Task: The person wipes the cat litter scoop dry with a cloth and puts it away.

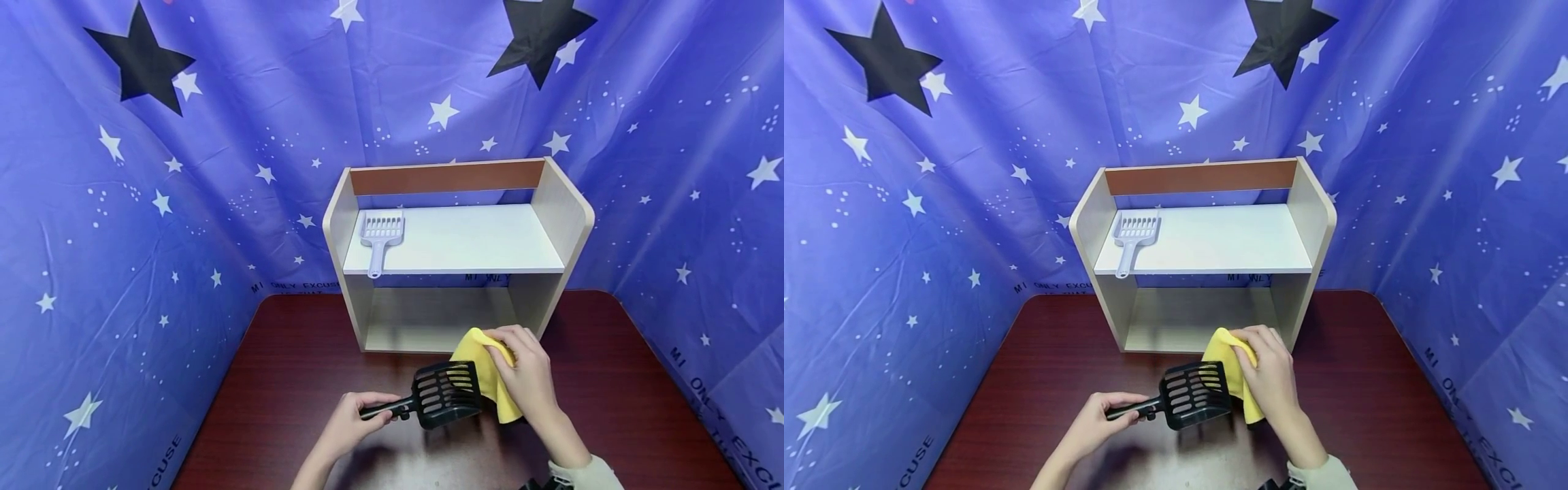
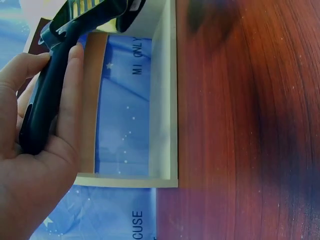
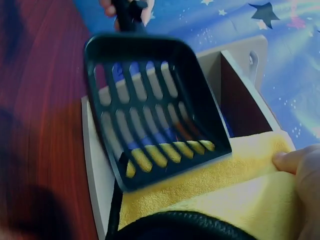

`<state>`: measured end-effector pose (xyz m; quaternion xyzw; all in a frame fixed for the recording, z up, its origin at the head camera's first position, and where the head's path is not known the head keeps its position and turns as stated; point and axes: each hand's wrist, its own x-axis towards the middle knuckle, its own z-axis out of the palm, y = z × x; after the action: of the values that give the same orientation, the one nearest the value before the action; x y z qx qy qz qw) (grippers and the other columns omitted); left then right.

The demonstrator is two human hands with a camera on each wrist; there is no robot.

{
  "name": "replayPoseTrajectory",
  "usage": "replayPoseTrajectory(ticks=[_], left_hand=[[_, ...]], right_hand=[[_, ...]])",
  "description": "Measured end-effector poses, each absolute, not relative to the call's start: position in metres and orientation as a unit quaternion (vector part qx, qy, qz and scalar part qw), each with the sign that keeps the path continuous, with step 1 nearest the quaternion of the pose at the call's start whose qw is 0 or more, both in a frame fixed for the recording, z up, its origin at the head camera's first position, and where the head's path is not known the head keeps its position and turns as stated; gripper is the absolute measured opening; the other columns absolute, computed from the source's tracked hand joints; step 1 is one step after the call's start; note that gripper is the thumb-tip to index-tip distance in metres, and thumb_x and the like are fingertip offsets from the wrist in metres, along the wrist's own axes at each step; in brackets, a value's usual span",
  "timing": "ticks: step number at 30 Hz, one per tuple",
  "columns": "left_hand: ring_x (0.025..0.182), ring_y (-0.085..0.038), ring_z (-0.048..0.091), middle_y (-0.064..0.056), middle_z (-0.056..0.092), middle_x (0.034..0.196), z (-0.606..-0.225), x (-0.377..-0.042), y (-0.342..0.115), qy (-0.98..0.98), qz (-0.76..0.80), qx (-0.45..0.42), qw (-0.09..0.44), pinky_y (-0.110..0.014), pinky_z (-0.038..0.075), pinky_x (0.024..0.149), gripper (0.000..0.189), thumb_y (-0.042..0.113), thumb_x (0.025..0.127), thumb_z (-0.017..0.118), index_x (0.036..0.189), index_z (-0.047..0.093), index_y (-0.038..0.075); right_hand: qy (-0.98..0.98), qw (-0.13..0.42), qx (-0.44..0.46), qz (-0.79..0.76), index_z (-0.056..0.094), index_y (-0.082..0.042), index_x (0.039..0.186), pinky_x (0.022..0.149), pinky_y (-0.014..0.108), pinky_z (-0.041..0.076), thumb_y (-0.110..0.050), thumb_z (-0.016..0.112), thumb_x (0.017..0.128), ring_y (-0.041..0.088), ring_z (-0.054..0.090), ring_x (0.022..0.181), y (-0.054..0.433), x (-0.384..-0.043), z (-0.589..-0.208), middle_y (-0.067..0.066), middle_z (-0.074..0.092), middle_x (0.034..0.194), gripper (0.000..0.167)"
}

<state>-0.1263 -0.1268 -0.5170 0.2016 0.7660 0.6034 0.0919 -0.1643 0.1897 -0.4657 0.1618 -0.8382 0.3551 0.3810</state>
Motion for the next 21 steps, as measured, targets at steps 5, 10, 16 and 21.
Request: replayPoseTrajectory(ticks=[5,10,16,21], left_hand=[[0.073,0.005,0.064,-0.015,0.077,0.096,-0.516,-0.126,-0.120,0.785,0.582,0.200,0.071,-0.014,0.053,0.060,0.024,0.009,0.089,0.072,0.112,0.074,0.004],[0.071,0.005,0.060,-0.009,0.078,0.096,-0.513,-0.125,-0.116,0.806,0.554,0.206,0.038,-0.014,0.051,0.059,0.023,0.007,0.087,0.073,0.110,0.076,0.009],[0.069,0.004,0.056,-0.004,0.079,0.094,-0.510,-0.125,-0.113,0.833,0.508,0.220,-0.016,-0.015,0.050,0.057,0.025,0.004,0.085,0.074,0.108,0.077,0.013],[0.067,0.006,0.055,-0.002,0.079,0.092,-0.511,-0.126,-0.112,0.844,0.480,0.232,-0.059,-0.012,0.049,0.055,0.029,0.001,0.082,0.075,0.107,0.078,0.015]], right_hand=[[-0.829,0.362,0.218,0.365,0.075,-0.011,0.097,0.075,0.018,0.044,0.002,0.080,0.075,0.014,0.058,0.087,0.177,-0.163,-0.464,0.000,0.069,0.092,0.026],[-0.824,0.352,0.274,0.349,0.076,-0.013,0.095,0.069,0.018,0.045,0.002,0.079,0.072,0.013,0.055,0.084,0.164,-0.162,-0.467,-0.001,0.069,0.093,0.028],[-0.827,0.344,0.322,0.308,0.076,-0.017,0.096,0.074,0.024,0.046,-0.001,0.078,0.074,0.014,0.056,0.088,0.151,-0.159,-0.469,-0.003,0.072,0.099,0.027],[-0.830,0.340,0.360,0.258,0.075,-0.018,0.094,0.077,0.027,0.049,-0.003,0.076,0.074,0.013,0.059,0.092,0.147,-0.158,-0.471,-0.007,0.073,0.100,0.026]])
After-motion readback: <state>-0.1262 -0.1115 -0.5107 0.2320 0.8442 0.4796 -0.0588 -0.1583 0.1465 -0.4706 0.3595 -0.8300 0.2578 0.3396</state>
